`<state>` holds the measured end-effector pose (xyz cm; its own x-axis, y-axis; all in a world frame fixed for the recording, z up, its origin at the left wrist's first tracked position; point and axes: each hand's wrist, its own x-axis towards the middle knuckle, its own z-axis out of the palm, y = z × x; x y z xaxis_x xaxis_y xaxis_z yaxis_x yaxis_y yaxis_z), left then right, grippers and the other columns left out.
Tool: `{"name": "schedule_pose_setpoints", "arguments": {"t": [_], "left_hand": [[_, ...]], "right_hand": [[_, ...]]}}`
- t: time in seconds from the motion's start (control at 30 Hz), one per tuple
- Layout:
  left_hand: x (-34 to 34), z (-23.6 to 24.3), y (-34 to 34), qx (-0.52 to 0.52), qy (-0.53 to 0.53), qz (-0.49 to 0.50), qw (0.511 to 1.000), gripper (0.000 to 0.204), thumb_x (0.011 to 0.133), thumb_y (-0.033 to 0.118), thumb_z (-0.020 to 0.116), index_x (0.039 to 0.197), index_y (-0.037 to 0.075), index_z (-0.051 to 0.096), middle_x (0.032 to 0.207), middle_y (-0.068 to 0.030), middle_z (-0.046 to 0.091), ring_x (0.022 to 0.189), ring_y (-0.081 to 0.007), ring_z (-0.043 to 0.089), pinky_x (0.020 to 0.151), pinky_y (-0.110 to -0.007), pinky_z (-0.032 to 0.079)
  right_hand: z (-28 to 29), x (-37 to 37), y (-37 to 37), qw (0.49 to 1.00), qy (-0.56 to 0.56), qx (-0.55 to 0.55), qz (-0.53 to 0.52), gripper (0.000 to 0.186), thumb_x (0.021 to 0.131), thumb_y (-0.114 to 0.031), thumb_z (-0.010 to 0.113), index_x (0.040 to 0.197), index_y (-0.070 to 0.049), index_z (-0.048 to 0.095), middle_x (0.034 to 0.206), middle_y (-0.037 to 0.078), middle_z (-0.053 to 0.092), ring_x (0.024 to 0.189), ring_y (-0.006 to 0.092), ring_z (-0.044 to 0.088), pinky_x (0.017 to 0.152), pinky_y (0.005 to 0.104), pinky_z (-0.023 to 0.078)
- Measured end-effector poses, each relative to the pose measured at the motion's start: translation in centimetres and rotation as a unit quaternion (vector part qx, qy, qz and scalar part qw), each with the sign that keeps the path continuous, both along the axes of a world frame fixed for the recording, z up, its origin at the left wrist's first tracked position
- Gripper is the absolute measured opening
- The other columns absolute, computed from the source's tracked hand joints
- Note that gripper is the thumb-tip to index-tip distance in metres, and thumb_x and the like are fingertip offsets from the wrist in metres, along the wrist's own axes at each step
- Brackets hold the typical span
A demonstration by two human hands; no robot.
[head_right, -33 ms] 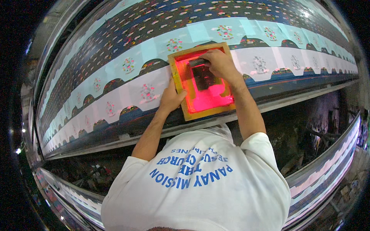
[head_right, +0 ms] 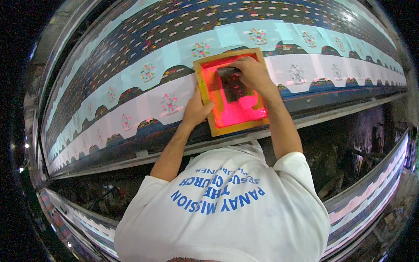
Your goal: The person uses a wooden frame with a red screen to apply ink onto a long roll of patterned fabric. They repeatedly press the frame onto the fabric and move it along the roll to transfer the design.
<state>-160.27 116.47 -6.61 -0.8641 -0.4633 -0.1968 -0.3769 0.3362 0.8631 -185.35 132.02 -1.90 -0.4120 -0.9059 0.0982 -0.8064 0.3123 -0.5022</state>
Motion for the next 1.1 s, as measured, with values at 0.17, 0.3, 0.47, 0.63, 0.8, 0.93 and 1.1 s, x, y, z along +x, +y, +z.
{"name": "schedule_pose_setpoints", "arguments": {"t": [0.17,0.3,0.47,0.63,0.8,0.93,1.1], "left_hand": [[-0.4,-0.3,-0.5,0.014,-0.031,0.009,0.999,0.106,0.089,0.03,0.076,0.176,0.007,0.019,0.152,-0.0302,0.064,0.13,-0.0519,0.068,0.112,-0.057,0.055],[-0.3,0.4,-0.3,0.008,-0.014,0.016,1.0,0.105,0.089,0.028,0.075,0.176,0.006,0.02,0.162,-0.0318,0.054,0.134,-0.0516,0.065,0.114,-0.058,0.054],[-0.1,-0.2,-0.6,0.004,0.011,0.005,1.0,0.106,0.09,0.031,0.076,0.175,0.003,0.02,0.161,-0.0323,0.054,0.134,-0.0525,0.065,0.113,-0.058,0.054],[-0.4,0.7,-0.9,0.035,-0.045,-0.002,0.998,0.106,0.091,0.033,0.077,0.174,0.002,0.02,0.159,-0.0325,0.056,0.131,-0.0522,0.066,0.111,-0.058,0.055],[-0.3,0.6,-0.8,0.03,-0.017,-0.006,0.999,0.103,0.092,0.034,0.076,0.173,0.002,0.022,0.158,-0.0319,0.057,0.131,-0.0523,0.067,0.111,-0.058,0.055],[-0.3,-1.3,-0.7,-0.036,0.021,0.0,0.999,0.113,0.09,0.037,0.076,0.175,-0.002,0.013,0.123,-0.0364,0.075,0.104,-0.0538,0.077,0.097,-0.06,0.062],[-0.4,-1.6,-0.6,-0.04,0.028,0.0,0.999,0.114,0.089,0.039,0.077,0.174,-0.004,0.013,0.12,-0.0372,0.075,0.103,-0.0544,0.076,0.096,-0.062,0.061]], "right_hand": [[0.9,5.7,3.2,0.998,-0.025,0.028,-0.044,0.046,0.088,0.007,0.071,0.131,-0.005,0.079,0.131,0.016,0.076,0.126,0.0396,0.068,0.11,0.0485,0.055],[1.7,10.3,7.2,0.998,-0.015,0.047,-0.047,0.056,0.084,0.015,0.065,0.134,-0.007,0.079,0.133,0.015,0.075,0.129,0.0385,0.067,0.113,0.048,0.055],[2.6,12.6,7.9,0.995,-0.014,0.058,-0.086,0.062,0.08,0.018,0.063,0.134,-0.009,0.079,0.135,0.014,0.074,0.131,0.0376,0.067,0.112,0.0472,0.056],[2.8,12.2,7.8,0.993,-0.008,0.083,-0.082,0.064,0.079,0.019,0.063,0.135,-0.009,0.079,0.137,0.013,0.074,0.132,0.0367,0.066,0.113,0.0472,0.055],[2.3,12.4,8.1,0.995,-0.005,0.064,-0.081,0.066,0.079,0.02,0.063,0.136,-0.009,0.078,0.137,0.013,0.074,0.131,0.0367,0.066,0.113,0.0475,0.055],[2.0,12.4,8.3,0.994,0.003,0.068,-0.081,0.066,0.079,0.019,0.062,0.136,-0.009,0.078,0.137,0.013,0.074,0.131,0.0371,0.066,0.113,0.0472,0.055],[1.9,12.5,8.5,0.994,-0.007,0.065,-0.084,0.065,0.081,0.02,0.061,0.137,-0.009,0.078,0.137,0.013,0.073,0.132,0.0377,0.066,0.114,0.0474,0.054]]}}
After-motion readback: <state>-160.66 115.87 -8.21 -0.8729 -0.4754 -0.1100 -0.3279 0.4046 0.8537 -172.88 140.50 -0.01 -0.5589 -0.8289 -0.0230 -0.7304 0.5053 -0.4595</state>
